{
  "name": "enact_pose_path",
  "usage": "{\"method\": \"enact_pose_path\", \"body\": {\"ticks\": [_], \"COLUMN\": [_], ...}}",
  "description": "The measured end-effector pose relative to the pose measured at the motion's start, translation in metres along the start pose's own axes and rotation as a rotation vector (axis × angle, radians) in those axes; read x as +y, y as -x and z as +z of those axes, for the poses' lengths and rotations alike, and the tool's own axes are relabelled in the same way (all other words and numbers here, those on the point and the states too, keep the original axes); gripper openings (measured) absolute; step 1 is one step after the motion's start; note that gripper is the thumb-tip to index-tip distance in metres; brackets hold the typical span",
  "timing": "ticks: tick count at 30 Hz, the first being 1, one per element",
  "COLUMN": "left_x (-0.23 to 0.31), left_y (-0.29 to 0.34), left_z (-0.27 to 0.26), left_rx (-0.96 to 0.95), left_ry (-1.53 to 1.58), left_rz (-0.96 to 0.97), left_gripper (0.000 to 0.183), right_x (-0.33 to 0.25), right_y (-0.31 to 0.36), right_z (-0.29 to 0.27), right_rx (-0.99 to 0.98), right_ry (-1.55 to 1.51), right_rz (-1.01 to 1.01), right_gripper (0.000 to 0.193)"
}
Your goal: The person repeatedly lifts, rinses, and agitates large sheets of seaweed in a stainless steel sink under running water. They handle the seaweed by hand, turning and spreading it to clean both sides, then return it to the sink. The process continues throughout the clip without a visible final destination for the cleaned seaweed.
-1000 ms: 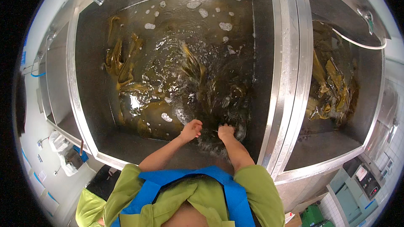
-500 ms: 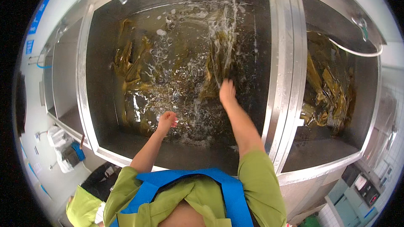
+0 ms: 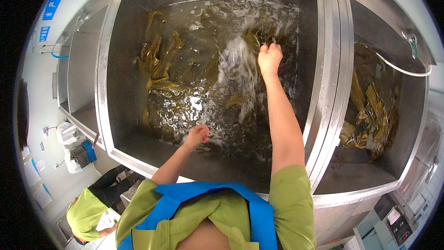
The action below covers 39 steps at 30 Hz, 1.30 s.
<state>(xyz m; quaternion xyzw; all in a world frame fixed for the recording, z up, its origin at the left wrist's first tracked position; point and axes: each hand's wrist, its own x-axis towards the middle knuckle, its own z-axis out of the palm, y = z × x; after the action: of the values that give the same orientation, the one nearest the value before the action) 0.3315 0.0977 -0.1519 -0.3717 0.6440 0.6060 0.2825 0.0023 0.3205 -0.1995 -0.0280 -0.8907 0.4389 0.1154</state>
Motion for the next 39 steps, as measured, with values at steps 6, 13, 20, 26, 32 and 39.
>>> {"method": "enact_pose_path", "body": {"ticks": [6,13,20,26,32,39], "left_x": [0.000,0.034,0.186,0.200,0.127,0.007], "left_y": [0.000,0.025,0.085,0.142,0.110,0.061], "left_z": [-0.014,0.039,0.086,0.093,0.070,-0.087], "left_rx": [0.073,-0.300,-0.717,-0.825,-0.558,0.005], "left_ry": [-0.019,-0.670,-0.464,-0.196,-0.492,-0.779], "left_rz": [-0.060,0.230,0.908,0.712,0.734,0.619], "left_gripper": [0.016,0.048,0.088,0.029,0.020,0.036], "right_x": [0.035,0.024,-0.186,-0.337,-0.386,-0.386], "right_y": [0.205,0.247,0.159,0.136,0.115,0.095], "right_z": [-0.040,-0.113,-0.221,-0.322,-0.394,-0.458], "right_rx": [-1.249,-1.042,-0.583,-0.276,-0.039,0.079], "right_ry": [0.986,0.450,-0.188,-0.325,-0.818,-1.061], "right_rz": [-0.240,0.626,-0.063,-0.071,-0.165,0.373], "right_gripper": [0.029,0.016,0.014,0.002,0.008,0.017]}}
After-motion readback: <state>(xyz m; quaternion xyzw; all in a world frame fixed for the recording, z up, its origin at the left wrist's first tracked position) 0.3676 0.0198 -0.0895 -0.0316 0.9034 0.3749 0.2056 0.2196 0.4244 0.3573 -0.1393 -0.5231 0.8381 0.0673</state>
